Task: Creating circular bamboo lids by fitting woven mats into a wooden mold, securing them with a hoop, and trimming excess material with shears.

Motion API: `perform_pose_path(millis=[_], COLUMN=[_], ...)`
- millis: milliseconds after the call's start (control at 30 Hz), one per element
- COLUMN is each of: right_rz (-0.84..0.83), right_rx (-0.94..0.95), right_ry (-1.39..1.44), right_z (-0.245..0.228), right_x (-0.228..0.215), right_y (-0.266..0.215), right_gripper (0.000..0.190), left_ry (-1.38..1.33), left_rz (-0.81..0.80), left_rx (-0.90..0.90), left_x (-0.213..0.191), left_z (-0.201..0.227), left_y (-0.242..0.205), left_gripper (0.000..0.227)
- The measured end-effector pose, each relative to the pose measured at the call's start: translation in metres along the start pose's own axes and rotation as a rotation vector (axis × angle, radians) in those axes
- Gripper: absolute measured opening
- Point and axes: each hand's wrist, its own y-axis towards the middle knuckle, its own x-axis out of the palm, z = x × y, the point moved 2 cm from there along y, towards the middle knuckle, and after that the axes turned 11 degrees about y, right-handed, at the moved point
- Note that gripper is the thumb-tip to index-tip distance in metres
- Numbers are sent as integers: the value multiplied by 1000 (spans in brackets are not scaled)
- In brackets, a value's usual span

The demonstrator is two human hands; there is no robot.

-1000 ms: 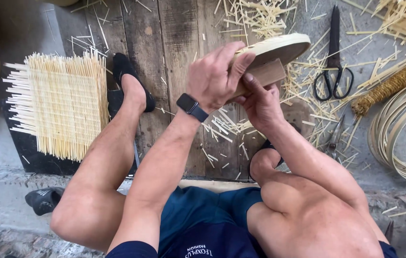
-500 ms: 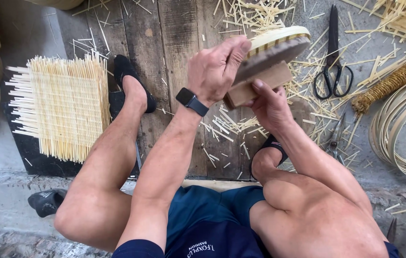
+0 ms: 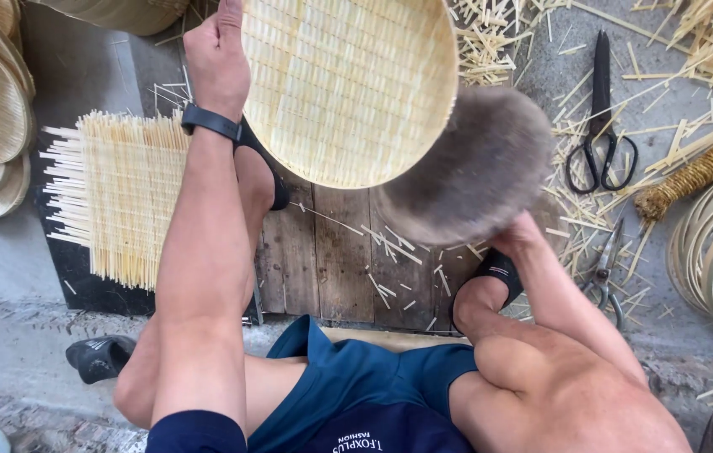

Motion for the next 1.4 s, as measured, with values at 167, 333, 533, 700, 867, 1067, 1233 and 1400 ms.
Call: perform_pose_path(millis=[167,333,533,700,867,1067,1233,1400], right_rz=[100,203,312,153,294,317,329,337], right_rx=[61,23,-233,-715,-565,-559,-535,-522], right_ry=[297,-147,-1121,-1433,-1405,-1474,-1521,-1558], right_z=[-27,-13,-1,-7,-1,4,9,11], right_x=[35,2,8,25,18,13,6,6], right_y=[-36,-53,-78,-88,-80,-81,-78,-77], right_gripper=[55,57,27,11,9,11,13,15], left_ry=[-361,-470,-391,-143,386,510,589,922], left_rz=[-279,-511,-706,-522,-334,-535,-359,26], left_rx=[-228,-390,-413,-163,875,822,1089,1372], left_x=[19,76,161,191,140,181,133,51], left_z=[-13,-13,-14,18,154,87,48,81], left_y=[11,-4,-16,-40,-190,-260,-158,-9], left_gripper=[63,76,81,73,89,56,34,20])
